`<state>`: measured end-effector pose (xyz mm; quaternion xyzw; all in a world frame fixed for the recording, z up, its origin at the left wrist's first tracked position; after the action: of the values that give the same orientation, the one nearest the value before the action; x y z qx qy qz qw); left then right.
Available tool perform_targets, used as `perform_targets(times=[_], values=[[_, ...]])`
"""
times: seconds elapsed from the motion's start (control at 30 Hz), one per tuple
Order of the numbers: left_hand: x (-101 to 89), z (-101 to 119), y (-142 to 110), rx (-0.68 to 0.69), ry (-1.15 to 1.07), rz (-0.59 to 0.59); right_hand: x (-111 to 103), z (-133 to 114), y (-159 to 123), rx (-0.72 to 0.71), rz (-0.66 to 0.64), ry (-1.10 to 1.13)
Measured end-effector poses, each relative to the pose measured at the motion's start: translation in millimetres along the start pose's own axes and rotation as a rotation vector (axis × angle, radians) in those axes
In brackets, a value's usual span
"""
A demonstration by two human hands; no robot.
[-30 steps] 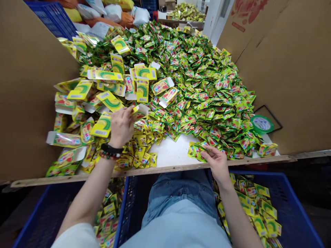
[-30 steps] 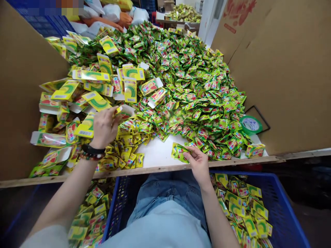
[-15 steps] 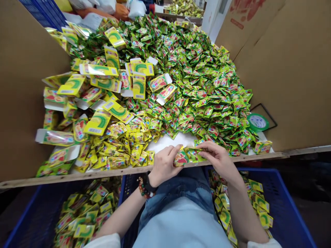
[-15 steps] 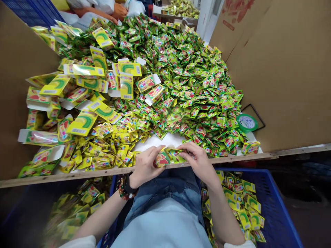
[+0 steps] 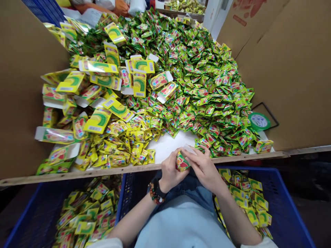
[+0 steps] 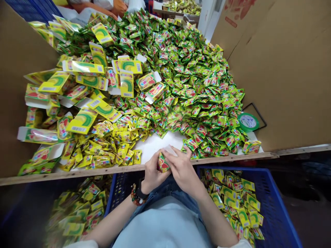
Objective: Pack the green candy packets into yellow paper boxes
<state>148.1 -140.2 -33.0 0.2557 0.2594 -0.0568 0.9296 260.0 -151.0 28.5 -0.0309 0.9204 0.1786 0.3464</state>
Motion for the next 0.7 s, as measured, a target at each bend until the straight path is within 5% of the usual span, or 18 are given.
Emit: perform_targets(times=[0.17,0.3,0.53,0.7], values=[[5.3,-5.4,-7.0,0.030,0.007,0.052,-13.4,41.9,-15.5,0.293,0.372,0.409],[8.3,-2.8,-5.4,0.160,0.011,0.055,23.7,51.9,-17.3,0.464,0.159,0.645],[10.5,-3.2,-7.2,0.257,0.063,0.077,46.2,58.8,-17.6,0.612,0.196,0.949],[12.9,-8.4,-7.4,0.175,0.065,0.032,48.1,41.4,-9.9,0.414,0.070,0.822]])
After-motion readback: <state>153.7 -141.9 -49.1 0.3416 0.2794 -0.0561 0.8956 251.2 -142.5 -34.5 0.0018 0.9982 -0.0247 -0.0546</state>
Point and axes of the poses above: each hand's wrist, its own y-axis towards the middle knuckle, its own x-axis out of the palm, z = x × y, the point moved 8 cm from there along y, towards the middle knuckle, and after that the axes turned 1 degree about -z, right-handed, at the moved point
